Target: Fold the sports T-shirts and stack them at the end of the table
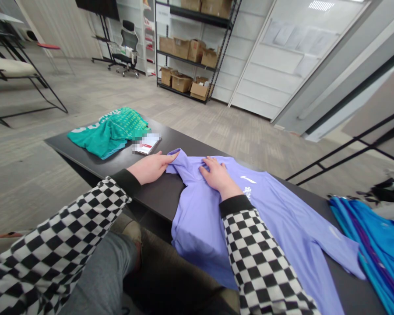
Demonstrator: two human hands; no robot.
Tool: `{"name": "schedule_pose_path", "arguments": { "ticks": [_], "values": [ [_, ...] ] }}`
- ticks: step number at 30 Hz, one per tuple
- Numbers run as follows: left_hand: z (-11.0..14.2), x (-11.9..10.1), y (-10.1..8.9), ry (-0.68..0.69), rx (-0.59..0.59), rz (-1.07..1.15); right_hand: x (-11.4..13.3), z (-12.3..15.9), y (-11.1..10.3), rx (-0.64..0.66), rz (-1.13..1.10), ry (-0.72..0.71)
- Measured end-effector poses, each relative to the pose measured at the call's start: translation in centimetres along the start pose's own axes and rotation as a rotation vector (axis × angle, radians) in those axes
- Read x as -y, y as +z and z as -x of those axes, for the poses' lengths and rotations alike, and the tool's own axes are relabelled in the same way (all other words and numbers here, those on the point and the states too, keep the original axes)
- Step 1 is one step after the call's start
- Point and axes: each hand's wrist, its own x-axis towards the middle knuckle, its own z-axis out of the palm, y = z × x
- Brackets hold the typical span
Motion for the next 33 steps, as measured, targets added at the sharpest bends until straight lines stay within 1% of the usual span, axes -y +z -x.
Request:
{"name": "schedule_pose_path", "arguments": {
  "ticks": [1,5,10,12,13,14,15,16,17,18,19,20,22,23,24,26,29,31,33],
  "values": [
    [-0.1,0.2,0.0,0.006,-0.009,-0.015,0.1,0.0,-0.1,0.003,0.0,0.001],
    [-0.5,1.1,-0.2,0.017,0.015,-0.017,0.2,0.1,-0.2,0.006,-0.004,0.002],
    [-0.4,1.6,-0.3,-0.044,-0.062,-0.004,0.1,0.2,-0.3,-0.001,-0.002,-0.013],
    [-0.2,1.4,-0.5,-0.122,-0.145,-0.02,0.1,0.1,-0.2,0.001,-0.005,-0.01],
    [-0.1,1.1,-0.6,-0.157,-0.219,-0.029,0.1,0.1,-0.2,0.003,-0.006,-0.01],
    [0.0,0.8,-0.7,-0.162,-0.298,-0.038,0.1,0.1,-0.2,0.005,-0.007,-0.01],
    [0.1,0.5,-0.7,-0.126,-0.364,-0.042,0.1,0.1,-0.2,0.005,-0.008,-0.008],
    [0.2,0.2,-0.6,-0.054,-0.398,-0.04,0.1,0.1,-0.2,0.005,-0.008,-0.007],
    [0.2,-0.1,-0.4,0.033,-0.391,-0.032,0.1,0.1,-0.2,0.004,-0.007,-0.006],
    [0.2,-0.4,-0.1,0.106,-0.339,-0.027,0.1,0.1,-0.2,0.004,-0.006,-0.004],
    [0.2,-0.6,0.3,0.144,-0.253,-0.031,0.1,0.1,-0.2,0.004,-0.004,-0.002],
    [0.2,-0.7,0.7,0.145,-0.15,-0.048,0.2,0.1,-0.2,0.004,-0.001,-0.001],
    [0.3,-0.9,1.3,0.076,0.032,-0.117,0.2,0.2,-0.2,0.004,0.007,-0.002],
    [0.3,-0.9,1.5,0.037,0.094,-0.158,0.3,0.2,-0.2,0.006,0.012,-0.002],
    [0.4,-0.9,1.6,0.004,0.131,-0.195,0.3,0.2,-0.2,0.008,0.018,-0.003],
    [0.6,-0.9,1.3,-0.038,0.161,-0.239,0.4,0.2,-0.3,0.019,0.031,-0.005],
    [0.5,-0.8,0.9,-0.061,0.182,-0.238,0.6,0.2,-0.4,0.038,0.045,0.003],
    [0.0,-0.4,0.9,-0.07,0.115,-0.247,0.8,0.3,-0.5,0.05,0.053,0.006],
    [-0.8,0.3,1.2,-0.091,-0.011,-0.312,1.1,0.4,-0.6,0.06,0.062,0.004]
  ]
}}
